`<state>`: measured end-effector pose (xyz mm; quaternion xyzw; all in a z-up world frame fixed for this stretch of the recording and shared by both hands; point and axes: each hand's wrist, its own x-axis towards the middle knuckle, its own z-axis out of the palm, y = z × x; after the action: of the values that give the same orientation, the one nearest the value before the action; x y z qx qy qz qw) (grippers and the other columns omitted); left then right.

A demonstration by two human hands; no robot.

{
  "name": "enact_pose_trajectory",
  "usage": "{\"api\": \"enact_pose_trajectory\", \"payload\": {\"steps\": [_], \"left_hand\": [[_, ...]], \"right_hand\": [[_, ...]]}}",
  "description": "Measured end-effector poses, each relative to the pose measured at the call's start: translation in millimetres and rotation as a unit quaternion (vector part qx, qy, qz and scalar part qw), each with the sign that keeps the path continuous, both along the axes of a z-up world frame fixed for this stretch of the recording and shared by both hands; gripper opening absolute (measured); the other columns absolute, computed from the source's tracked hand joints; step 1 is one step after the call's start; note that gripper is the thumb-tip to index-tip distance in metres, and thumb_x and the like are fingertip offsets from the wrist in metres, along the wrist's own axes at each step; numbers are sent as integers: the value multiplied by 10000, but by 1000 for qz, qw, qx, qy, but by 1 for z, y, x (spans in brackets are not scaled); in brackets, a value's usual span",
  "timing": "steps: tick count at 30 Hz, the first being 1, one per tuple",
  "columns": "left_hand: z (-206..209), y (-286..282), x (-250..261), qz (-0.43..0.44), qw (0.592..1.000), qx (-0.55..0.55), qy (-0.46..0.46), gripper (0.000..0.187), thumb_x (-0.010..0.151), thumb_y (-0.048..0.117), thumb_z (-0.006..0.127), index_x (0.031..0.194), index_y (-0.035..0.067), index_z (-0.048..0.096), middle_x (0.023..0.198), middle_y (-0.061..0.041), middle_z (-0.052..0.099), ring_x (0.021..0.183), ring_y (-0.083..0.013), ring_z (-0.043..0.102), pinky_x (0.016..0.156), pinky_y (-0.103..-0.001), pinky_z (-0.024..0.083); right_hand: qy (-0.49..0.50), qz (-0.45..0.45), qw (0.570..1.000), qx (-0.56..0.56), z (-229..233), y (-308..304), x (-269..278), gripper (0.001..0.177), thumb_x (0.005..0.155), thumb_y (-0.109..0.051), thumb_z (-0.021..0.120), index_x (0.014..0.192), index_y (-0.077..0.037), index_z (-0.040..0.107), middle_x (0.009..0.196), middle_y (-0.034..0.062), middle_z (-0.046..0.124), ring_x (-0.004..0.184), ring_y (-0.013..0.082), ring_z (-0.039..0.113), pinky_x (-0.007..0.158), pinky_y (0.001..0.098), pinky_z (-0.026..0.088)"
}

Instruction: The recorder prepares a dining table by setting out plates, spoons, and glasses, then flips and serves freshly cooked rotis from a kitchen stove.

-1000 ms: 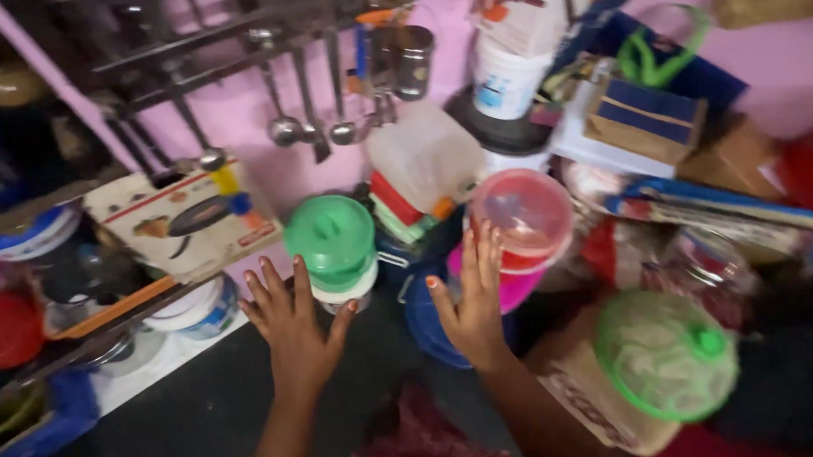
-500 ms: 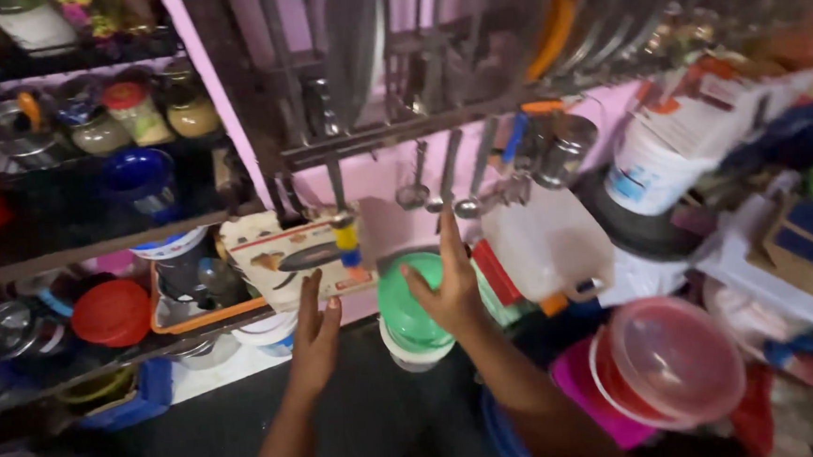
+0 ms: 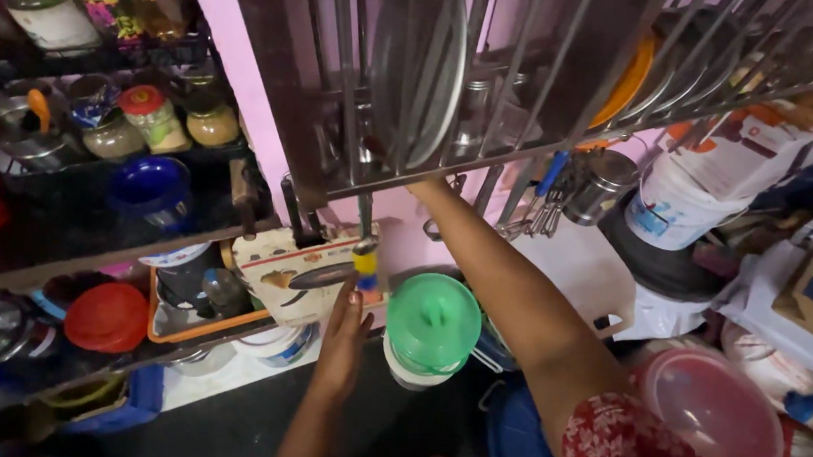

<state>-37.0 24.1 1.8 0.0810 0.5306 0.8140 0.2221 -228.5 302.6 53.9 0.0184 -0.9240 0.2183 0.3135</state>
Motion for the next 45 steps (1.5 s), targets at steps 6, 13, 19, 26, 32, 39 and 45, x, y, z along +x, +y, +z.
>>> {"api": "enact_pose_trajectory", "payload": {"steps": [6,13,19,26,32,39,45], "left_hand": [[8,-7,-27,-46,999,15,3,777,982,554,456,1619,176,219,1709,-49,192,1576,-259,187,1231,-446,255],[23,-10,-53,-104,994,11,22,802,958,616,440,1621,207,254,1705,-37,214,1561,-244,192,1223,-458,236],[17,-11,-66,-143,989,12,29,810,948,604,472,1620,195,279,1705,-37,246,1558,-234,203,1208,-464,234],[-16,17,-77,-219,975,15,18,780,981,593,468,1612,175,283,1695,-56,260,1577,-230,194,1223,-471,251],[-15,24,-77,-261,965,13,-5,786,961,572,493,1596,144,316,1663,-108,329,1547,-266,264,1198,-484,272],[-28,19,-87,-306,952,29,0,785,988,555,472,1606,105,294,1671,-133,299,1556,-260,244,1220,-460,241],[-24,30,-79,-372,928,29,19,797,968,524,521,1609,119,276,1655,-149,311,1532,-266,281,1215,-444,249]], "right_hand": [[16,-31,999,-40,18,-12,2,501,1034,-344,631,1466,-97,569,1459,153,625,1375,318,579,1170,435,425],[40,-63,993,-94,28,-35,1,502,1022,-309,629,1460,-77,548,1462,161,600,1376,323,556,1169,430,405],[55,-104,984,-132,-5,-15,0,504,1012,-280,626,1456,-60,530,1465,168,579,1377,327,536,1168,426,387],[78,-176,967,-167,-42,24,41,508,1000,-246,623,1450,-41,509,1469,177,555,1378,331,513,1168,421,366],[150,-216,939,-223,-34,11,69,539,961,-176,664,1445,-29,479,1447,191,550,1352,325,517,1145,406,379],[363,-7,802,-475,-12,-34,112,707,941,30,663,1551,-75,322,1395,105,536,1242,215,568,1042,360,501],[397,4,706,-587,-32,-87,193,749,905,-109,646,1565,-145,293,1422,58,484,1091,212,553,953,368,533]]}}
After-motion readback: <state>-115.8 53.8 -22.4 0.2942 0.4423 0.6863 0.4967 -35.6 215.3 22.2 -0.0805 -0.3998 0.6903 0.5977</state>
